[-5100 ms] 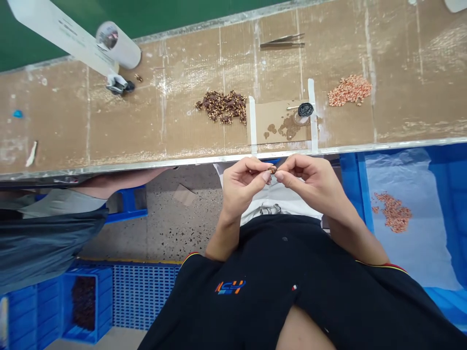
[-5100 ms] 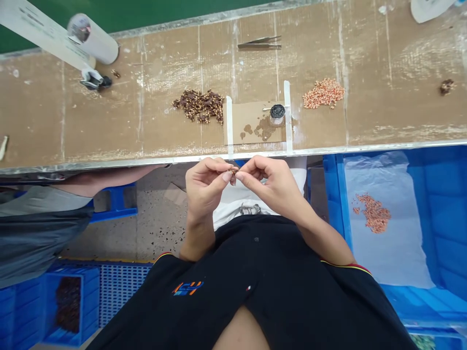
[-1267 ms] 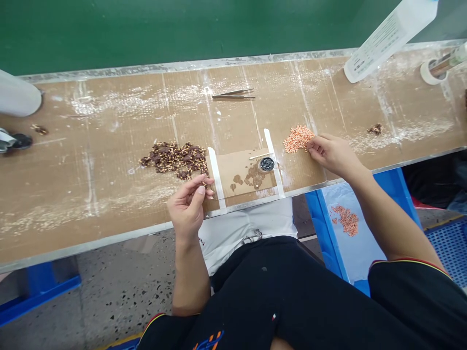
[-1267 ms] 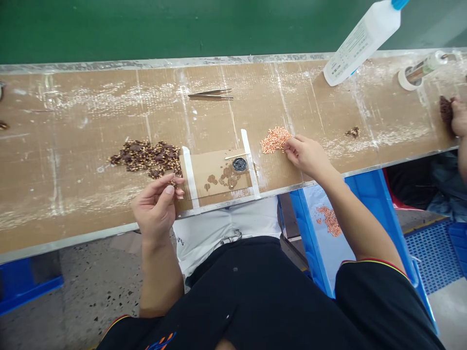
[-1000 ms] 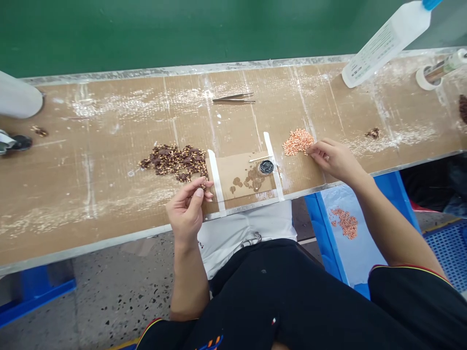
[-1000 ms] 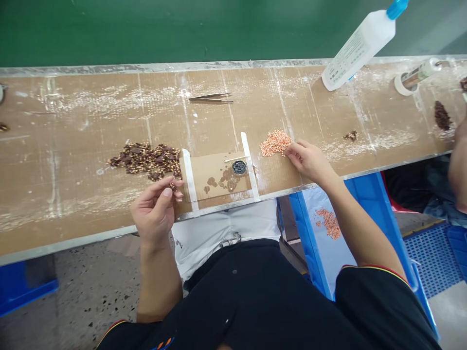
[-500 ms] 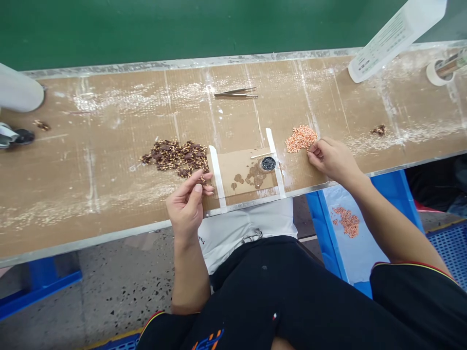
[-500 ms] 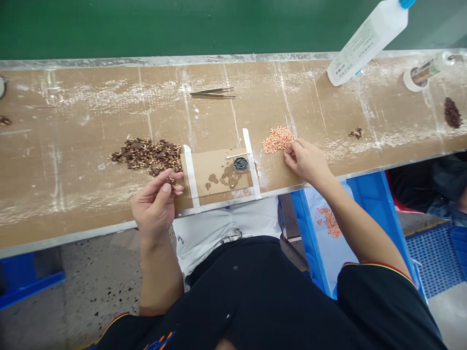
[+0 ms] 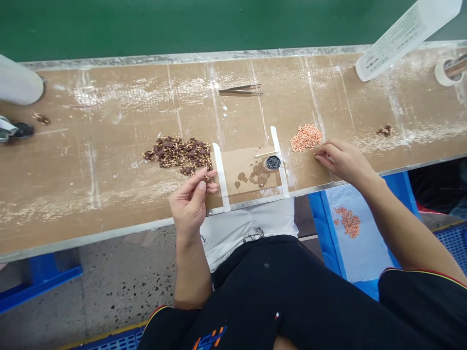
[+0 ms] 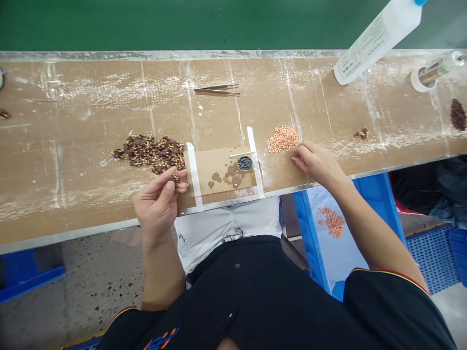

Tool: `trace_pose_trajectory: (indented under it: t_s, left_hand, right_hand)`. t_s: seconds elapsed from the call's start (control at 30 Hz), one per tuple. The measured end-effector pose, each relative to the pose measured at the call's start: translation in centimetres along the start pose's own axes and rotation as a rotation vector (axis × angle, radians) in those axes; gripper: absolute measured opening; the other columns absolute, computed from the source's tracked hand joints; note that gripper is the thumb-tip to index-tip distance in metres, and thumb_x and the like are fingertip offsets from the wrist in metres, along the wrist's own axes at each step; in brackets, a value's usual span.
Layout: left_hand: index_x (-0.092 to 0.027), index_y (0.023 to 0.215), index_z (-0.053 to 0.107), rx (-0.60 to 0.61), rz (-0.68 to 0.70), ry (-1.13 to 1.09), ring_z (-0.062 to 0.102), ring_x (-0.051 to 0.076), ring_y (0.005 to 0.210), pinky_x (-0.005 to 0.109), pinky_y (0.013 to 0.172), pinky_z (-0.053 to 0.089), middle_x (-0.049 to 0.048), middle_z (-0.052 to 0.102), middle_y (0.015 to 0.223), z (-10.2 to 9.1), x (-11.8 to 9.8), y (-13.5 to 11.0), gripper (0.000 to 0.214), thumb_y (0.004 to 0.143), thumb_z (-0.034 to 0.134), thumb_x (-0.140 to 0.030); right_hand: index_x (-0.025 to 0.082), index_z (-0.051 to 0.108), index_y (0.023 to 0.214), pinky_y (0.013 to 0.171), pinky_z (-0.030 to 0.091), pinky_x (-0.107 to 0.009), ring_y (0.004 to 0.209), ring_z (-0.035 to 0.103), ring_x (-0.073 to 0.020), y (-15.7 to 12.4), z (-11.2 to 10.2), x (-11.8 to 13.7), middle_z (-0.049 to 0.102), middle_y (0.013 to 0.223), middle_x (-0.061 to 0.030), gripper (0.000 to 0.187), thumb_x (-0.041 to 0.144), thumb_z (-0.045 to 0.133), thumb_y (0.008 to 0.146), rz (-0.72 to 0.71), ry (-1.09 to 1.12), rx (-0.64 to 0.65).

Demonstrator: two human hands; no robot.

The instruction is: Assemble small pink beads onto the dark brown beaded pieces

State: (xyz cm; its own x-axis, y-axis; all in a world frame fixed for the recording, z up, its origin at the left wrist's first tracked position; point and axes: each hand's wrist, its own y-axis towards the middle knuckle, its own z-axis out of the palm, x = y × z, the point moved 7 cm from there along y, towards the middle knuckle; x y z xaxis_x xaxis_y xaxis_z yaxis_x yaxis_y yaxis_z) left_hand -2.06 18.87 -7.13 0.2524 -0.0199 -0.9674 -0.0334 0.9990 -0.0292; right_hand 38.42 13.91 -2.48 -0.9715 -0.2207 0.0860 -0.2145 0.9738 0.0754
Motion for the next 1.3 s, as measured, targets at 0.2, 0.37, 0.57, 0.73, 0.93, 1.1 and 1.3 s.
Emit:
trace_pose_trajectory:
  t_s: [0.2,0.37,0.57,0.73,0.93,1.1,1.3]
  left_hand:
    - [-0.029,0.107,0.091,0.03,0.004,-0.039,0.079,0.011,0.066,0.021,0.065,0.069,0.0062,0.089,0.097,0.3,-0.3,0.0,0.029,0.083,0.097,-0.044]
    - [-0.029,0.107,0.09,0.007,0.001,-0.018,0.079,0.011,0.065,0.022,0.065,0.069,0.0063,0.089,0.097,0.0,0.0,0.0,0.031,0.081,0.097,-0.045]
    - [-0.03,0.108,0.09,0.035,0.011,-0.063,0.079,0.01,0.067,0.018,0.066,0.069,0.0053,0.089,0.097,0.3,-0.1,0.0,0.028,0.083,0.097,-0.04]
    - [-0.028,0.109,0.09,0.042,-0.003,-0.072,0.079,0.01,0.065,0.021,0.066,0.069,0.0071,0.089,0.098,0.3,0.5,0.0,0.031,0.082,0.097,-0.041]
    - [-0.026,0.111,0.089,0.051,-0.044,-0.067,0.079,0.012,0.066,0.025,0.068,0.071,0.0084,0.089,0.1,-0.1,1.3,-0.1,0.037,0.08,0.097,-0.045]
    - [-0.027,0.113,0.089,0.071,-0.039,-0.074,0.079,0.012,0.069,0.025,0.069,0.07,0.008,0.089,0.101,0.1,1.2,-0.1,0.037,0.082,0.096,-0.046]
    - [-0.024,0.11,0.087,0.089,-0.014,-0.066,0.077,0.012,0.066,0.024,0.066,0.069,0.0065,0.086,0.094,0.3,1.0,0.1,0.039,0.082,0.097,-0.048]
  right_hand:
    - [0.022,0.067,0.09,0.069,0.046,-0.035,0.078,0.067,-0.0245,1.1,0.2,0.6,0.073,0.09,-0.0111,0.029,0.022,0.047,0.11,-0.131,-0.127,0.081]
    - [0.023,0.063,0.083,0.068,0.045,-0.035,0.075,0.065,-0.0242,1.8,0.3,0.7,0.071,0.084,-0.011,0.031,0.019,0.044,0.108,-0.185,-0.205,0.12]
    - [0.026,0.055,0.081,0.063,0.045,-0.033,0.063,0.059,-0.0203,1.6,0.2,0.8,0.067,0.077,-0.0057,0.016,0.021,0.052,0.097,-0.094,0.006,0.216]
    - [0.028,0.048,0.075,0.06,0.044,-0.033,0.058,0.059,-0.0205,1.3,0.0,1.0,0.065,0.071,-0.0031,0.019,0.021,0.057,0.09,-0.056,0.13,0.261]
    - [0.03,0.042,0.075,0.055,0.045,-0.034,0.055,0.06,-0.0218,1.2,-0.2,1.0,0.07,0.07,-0.0069,0.023,0.019,0.06,0.085,-0.077,0.172,0.241]
    - [0.03,0.042,0.078,0.056,0.046,-0.035,0.055,0.061,-0.0238,1.2,-0.5,0.9,0.068,0.068,-0.0071,0.024,0.019,0.062,0.085,-0.044,0.18,0.261]
    - [0.029,0.049,0.081,0.059,0.046,-0.034,0.059,0.062,-0.0221,2.7,-2.4,2.6,0.067,0.07,-0.0056,0.016,0.027,0.062,0.089,-0.026,0.248,0.262]
